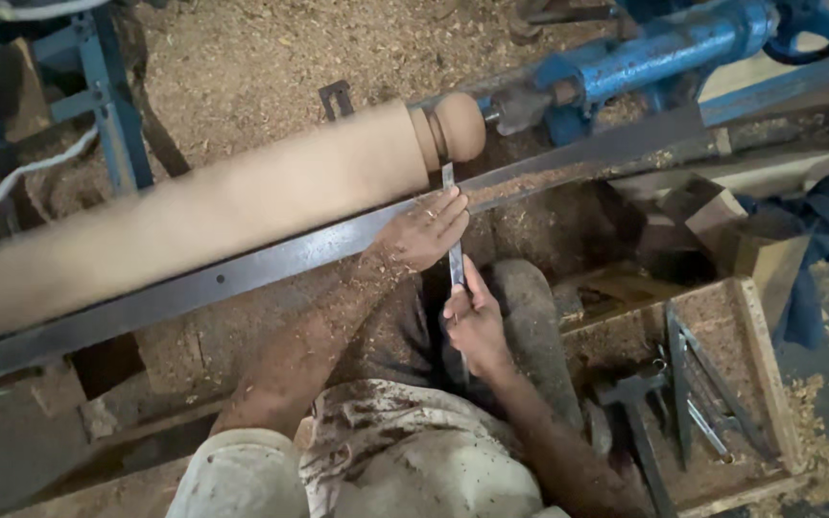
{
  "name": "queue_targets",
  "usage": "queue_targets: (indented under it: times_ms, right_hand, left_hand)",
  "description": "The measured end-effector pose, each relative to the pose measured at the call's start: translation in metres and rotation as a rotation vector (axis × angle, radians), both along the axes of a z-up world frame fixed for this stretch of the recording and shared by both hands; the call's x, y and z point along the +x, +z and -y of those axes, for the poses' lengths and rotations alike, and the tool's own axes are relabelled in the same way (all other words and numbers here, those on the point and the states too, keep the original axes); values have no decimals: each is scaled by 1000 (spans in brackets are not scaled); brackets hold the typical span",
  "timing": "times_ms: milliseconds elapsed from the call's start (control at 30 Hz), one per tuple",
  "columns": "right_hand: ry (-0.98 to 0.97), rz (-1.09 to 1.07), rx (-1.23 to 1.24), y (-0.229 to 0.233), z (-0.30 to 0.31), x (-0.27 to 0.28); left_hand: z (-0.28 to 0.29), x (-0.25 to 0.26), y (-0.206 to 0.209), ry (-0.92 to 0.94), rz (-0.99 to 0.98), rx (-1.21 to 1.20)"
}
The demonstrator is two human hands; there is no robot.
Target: The person uses a chisel to shape a rotating cylindrical piece of wood on a lathe. They hold the tool against the spinning wood to carve a rounded end and smooth the surface, creating wood shavings.
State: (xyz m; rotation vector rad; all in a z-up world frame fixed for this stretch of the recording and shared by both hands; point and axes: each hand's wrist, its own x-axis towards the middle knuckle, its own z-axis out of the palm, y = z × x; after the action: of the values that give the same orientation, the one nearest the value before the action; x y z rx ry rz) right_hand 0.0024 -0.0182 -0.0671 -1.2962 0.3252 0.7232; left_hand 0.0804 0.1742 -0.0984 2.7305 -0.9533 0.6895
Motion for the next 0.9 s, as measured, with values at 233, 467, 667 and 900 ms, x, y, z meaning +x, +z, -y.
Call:
queue_targets:
  times_ms: [233,467,667,900]
  right_hand:
    - [17,-68,-87,13,-14,6]
    - [0,-92,-75,25,-22,7]
    - [15,-39,-2,22,-19,6]
    - [16,-46,-21,23,-20,8]
  left_hand:
    - [0,0,-4,36,-18,-7]
    - [-1,1,-7,42,-35,21]
    - [-2,1,-5,34,-41,45]
    - [-2,1,-5,31,-32,58]
